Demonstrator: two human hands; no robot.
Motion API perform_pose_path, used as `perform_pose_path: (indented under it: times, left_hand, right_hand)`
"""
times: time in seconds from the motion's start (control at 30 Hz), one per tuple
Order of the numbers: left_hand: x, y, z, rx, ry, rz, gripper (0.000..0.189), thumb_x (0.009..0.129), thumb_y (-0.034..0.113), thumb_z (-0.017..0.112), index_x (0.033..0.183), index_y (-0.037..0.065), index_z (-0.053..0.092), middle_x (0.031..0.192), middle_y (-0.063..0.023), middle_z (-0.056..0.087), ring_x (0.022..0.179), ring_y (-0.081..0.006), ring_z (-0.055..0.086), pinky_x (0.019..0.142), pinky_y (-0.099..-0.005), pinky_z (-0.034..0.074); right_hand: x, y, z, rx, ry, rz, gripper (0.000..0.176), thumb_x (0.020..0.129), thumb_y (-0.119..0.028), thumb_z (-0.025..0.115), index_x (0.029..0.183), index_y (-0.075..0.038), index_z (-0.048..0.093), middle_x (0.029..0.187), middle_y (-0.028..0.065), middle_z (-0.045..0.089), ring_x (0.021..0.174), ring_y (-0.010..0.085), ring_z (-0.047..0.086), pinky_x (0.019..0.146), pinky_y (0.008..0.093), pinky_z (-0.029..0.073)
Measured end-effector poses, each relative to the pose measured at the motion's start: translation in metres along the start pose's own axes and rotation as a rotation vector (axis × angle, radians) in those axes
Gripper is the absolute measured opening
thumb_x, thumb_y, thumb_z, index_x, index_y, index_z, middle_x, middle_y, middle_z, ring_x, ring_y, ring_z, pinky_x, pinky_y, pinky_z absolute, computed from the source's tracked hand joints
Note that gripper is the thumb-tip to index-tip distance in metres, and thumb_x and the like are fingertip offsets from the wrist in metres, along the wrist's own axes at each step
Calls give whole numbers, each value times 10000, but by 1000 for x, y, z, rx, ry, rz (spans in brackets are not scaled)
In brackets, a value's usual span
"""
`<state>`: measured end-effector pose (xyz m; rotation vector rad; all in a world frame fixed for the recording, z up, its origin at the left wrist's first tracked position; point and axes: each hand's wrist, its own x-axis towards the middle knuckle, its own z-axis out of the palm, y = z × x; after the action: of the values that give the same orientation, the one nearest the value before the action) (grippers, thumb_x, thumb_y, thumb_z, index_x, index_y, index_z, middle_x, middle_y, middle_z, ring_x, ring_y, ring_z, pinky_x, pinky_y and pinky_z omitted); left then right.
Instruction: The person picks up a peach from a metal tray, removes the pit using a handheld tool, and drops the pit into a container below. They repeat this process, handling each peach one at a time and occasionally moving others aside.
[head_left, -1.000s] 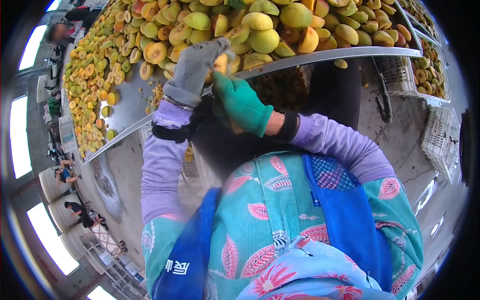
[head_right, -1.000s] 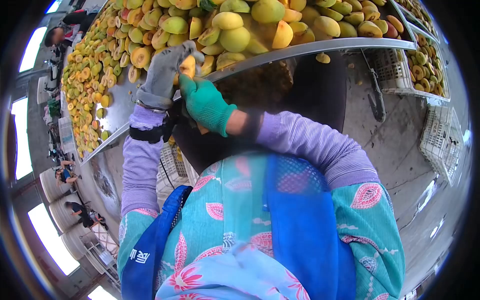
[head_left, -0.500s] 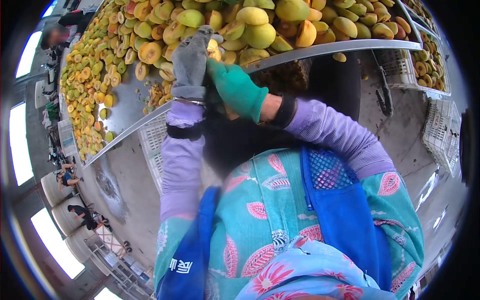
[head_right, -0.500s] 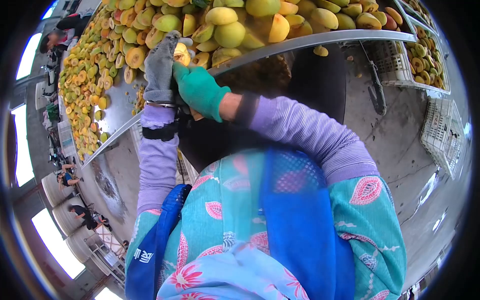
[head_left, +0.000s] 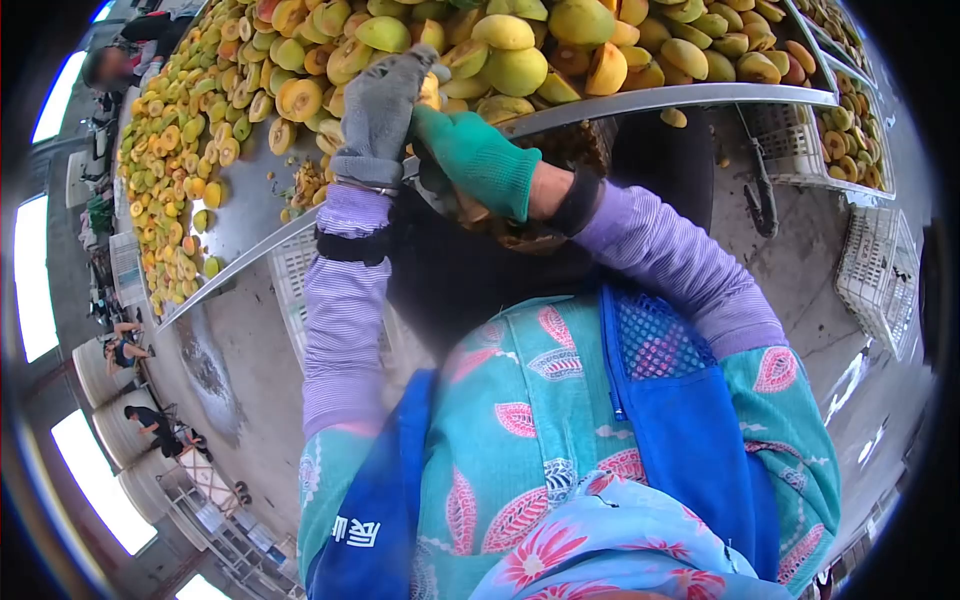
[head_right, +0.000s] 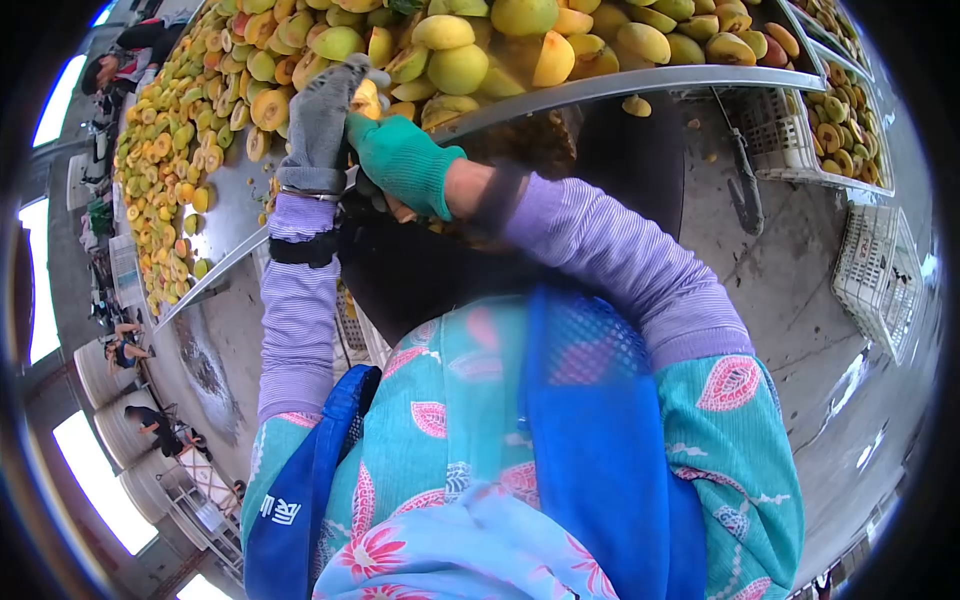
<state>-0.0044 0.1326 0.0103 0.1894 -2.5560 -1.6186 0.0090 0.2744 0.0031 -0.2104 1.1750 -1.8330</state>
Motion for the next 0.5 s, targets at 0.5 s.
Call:
perform_pose_path:
  times: [0.5]
  left_hand:
    - [-62, 12, 20, -1042, 287, -241, 429, 929, 440, 518, 960, 19, 595, 775, -96, 622, 652, -183, 590, 578, -277, 494]
  right_hand:
    - [-14, 22, 4, 978, -783, 232, 350, 992, -441, 395, 884, -134, 522, 576, -106, 397, 454, 34, 355, 423, 223, 315]
